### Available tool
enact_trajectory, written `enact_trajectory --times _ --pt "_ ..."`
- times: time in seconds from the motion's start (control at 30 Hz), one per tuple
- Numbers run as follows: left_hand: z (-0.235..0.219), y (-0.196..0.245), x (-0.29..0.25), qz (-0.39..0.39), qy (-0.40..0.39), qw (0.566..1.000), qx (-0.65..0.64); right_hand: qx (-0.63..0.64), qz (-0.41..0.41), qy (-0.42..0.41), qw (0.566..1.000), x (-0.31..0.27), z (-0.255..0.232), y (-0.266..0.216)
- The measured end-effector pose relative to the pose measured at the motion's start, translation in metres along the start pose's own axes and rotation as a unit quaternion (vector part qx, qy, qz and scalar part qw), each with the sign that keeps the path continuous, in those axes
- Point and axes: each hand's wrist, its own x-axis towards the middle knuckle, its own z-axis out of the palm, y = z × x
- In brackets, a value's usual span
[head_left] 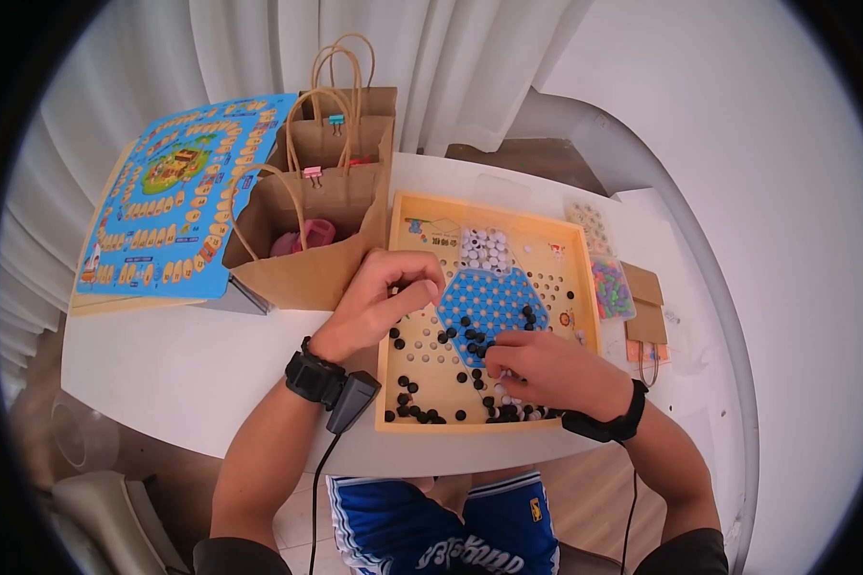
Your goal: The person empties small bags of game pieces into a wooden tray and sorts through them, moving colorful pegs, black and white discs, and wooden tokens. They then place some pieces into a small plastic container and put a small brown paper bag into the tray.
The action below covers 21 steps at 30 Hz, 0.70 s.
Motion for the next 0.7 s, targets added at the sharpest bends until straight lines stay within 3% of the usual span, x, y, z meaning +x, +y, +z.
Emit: enact_trajectory --times 0.27,0.57,0.7 --pt "0.001 0.001 -0.001 -0.003 0.002 1.0 -0.019 -0.011 -0.032 0.009 0.999 0.006 -0.005 0.007" --pt "0.001 0.007 -0.001 0.004 0.006 1.0 -0.007 0.048 -0.007 0.06 0.997 0.036 -0.046 0.025" --pt "0.002 -0.001 0.0 0.007 0.004 1.0 -0.012 0.045 0.0 0.223 0.974 0.051 -0.06 0.035"
